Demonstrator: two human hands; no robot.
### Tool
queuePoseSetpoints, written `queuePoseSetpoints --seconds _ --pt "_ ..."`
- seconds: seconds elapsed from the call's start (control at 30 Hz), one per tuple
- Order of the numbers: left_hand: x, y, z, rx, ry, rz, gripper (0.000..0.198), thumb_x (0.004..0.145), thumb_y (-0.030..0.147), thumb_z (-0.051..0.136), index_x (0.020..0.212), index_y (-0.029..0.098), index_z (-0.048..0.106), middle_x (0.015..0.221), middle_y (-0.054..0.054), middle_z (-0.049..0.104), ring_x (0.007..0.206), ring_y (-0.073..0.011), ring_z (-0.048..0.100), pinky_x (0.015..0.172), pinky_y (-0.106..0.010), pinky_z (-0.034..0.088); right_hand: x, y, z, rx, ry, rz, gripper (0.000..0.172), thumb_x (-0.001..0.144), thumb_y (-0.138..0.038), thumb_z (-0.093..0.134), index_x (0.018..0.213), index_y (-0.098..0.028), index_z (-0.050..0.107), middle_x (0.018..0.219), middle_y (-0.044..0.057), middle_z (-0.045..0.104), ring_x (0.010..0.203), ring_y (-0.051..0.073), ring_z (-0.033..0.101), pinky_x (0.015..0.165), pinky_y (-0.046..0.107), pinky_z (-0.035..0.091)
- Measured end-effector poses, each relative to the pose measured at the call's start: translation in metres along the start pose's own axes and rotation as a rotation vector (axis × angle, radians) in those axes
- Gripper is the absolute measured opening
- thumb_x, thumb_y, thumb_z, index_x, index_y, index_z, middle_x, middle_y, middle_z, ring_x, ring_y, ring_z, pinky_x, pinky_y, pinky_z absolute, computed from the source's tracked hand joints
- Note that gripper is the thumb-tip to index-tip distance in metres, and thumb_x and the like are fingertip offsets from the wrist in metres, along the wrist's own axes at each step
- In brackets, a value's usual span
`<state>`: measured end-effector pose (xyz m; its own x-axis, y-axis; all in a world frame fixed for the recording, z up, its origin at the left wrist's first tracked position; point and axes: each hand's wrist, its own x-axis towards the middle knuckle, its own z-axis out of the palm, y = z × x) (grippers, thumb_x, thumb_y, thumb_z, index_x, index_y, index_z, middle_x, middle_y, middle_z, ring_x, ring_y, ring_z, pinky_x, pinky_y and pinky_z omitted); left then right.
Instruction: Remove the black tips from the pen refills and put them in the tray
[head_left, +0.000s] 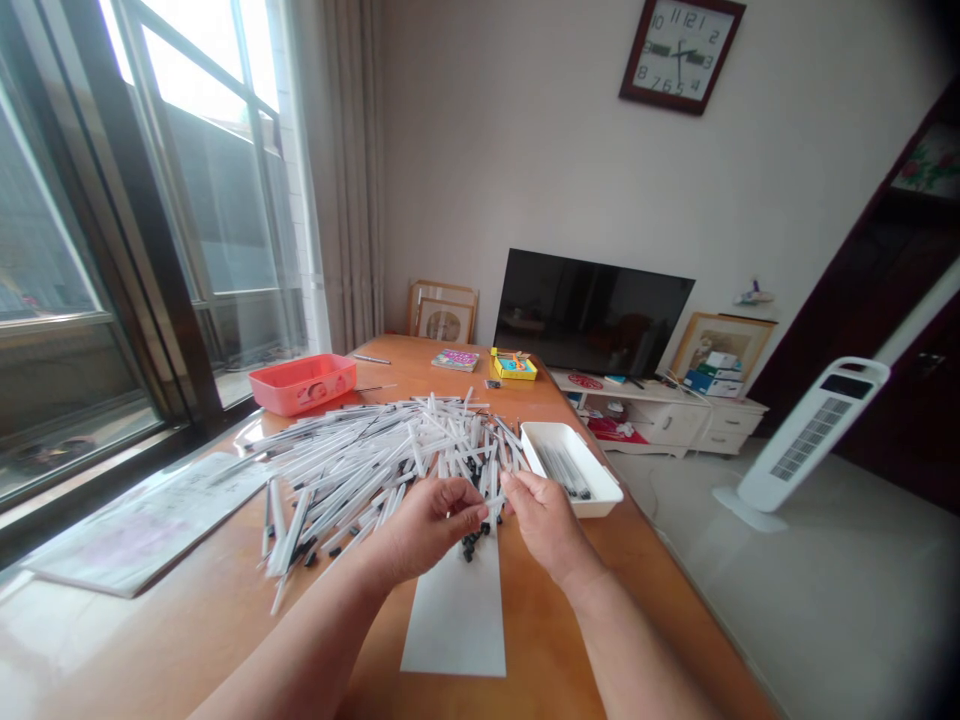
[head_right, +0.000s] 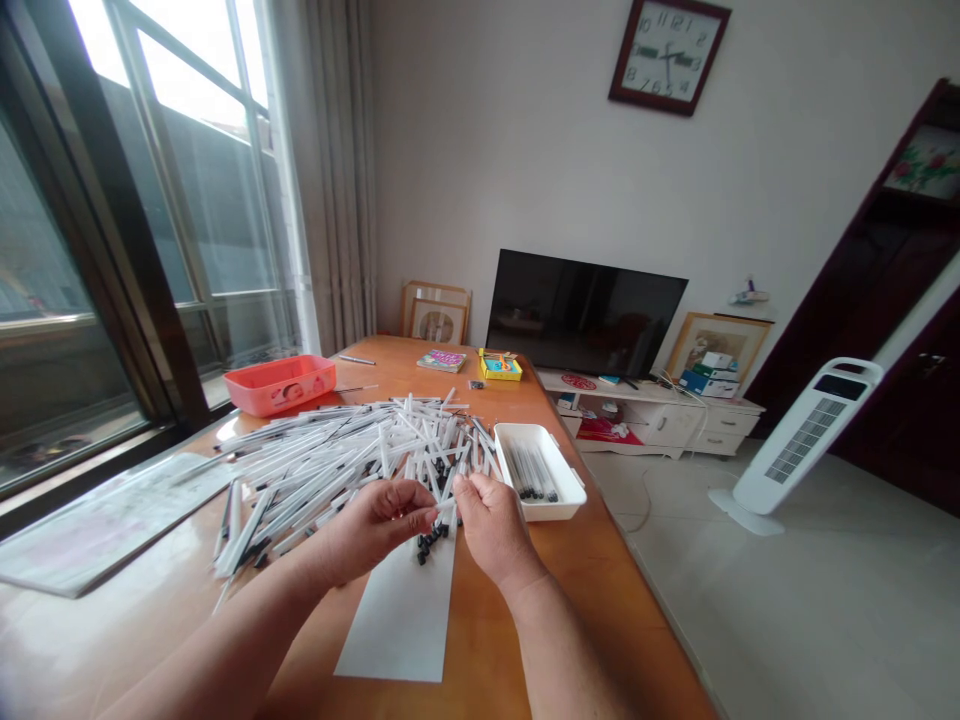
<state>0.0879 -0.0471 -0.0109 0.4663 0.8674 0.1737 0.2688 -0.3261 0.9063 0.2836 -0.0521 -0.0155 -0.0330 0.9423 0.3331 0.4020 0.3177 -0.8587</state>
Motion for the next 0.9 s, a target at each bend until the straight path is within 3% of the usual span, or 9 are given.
queuePoseSetpoints --seconds 0.2,0.47,0.7,0.77,0.9 --pt "0.0 0.002 -0.001 -0.042 -0.024 -0.026 0.039 0.092 0.053 0.056 0.087 0.016 0.067 0.076 -0.003 0.068 0.068 -0.0139 0.055 0.062 -0.024 0.04 -0.001 0.001 0.001 0.185 -0.033 0.09 0.052 0.098 -0.062 0.041 0.07 -0.02 0.057 0.053 -0.004 0.044 0.053 0.014 0.04 0.055 0.026 0.033" --pt "-0.001 0.006 -0.003 0.082 0.027 0.007 0.033 0.088 0.047 0.063 0.085 0.015 0.069 0.076 -0.002 0.067 0.07 -0.0137 0.054 0.064 -0.024 0.041 -0.003 -0.002 0.001 0.107 -0.019 0.014 0.047 0.097 -0.057 0.049 0.068 -0.02 0.053 0.057 -0.003 0.051 0.055 0.013 0.045 0.056 0.025 0.037" --pt "0.003 0.003 -0.001 -0.061 0.045 0.064 0.034 0.088 0.048 0.063 0.086 0.015 0.071 0.079 -0.003 0.07 0.074 -0.0148 0.059 0.069 -0.025 0.045 -0.006 -0.009 0.009 0.267 -0.098 0.065 0.042 0.094 -0.059 0.055 0.08 -0.019 0.061 0.063 -0.002 0.059 0.053 0.011 0.05 0.053 0.024 0.039" --pt "0.004 0.003 -0.004 -0.091 0.103 0.058 0.035 0.087 0.05 0.064 0.095 0.017 0.072 0.088 -0.005 0.073 0.082 -0.0182 0.064 0.075 -0.027 0.048 -0.006 -0.009 0.008 0.305 -0.071 0.066 0.041 0.094 -0.058 0.054 0.084 -0.019 0.062 0.066 -0.001 0.061 0.053 0.011 0.052 0.053 0.024 0.04" --pt "0.006 0.002 -0.017 -0.178 0.349 0.012 0.041 0.085 0.052 0.065 0.108 0.018 0.069 0.1 -0.008 0.074 0.096 -0.0223 0.068 0.086 -0.032 0.05 -0.003 -0.005 0.002 0.369 0.119 0.07 0.041 0.094 -0.057 0.055 0.087 -0.018 0.065 0.067 0.0 0.062 0.053 0.01 0.05 0.052 0.023 0.041"
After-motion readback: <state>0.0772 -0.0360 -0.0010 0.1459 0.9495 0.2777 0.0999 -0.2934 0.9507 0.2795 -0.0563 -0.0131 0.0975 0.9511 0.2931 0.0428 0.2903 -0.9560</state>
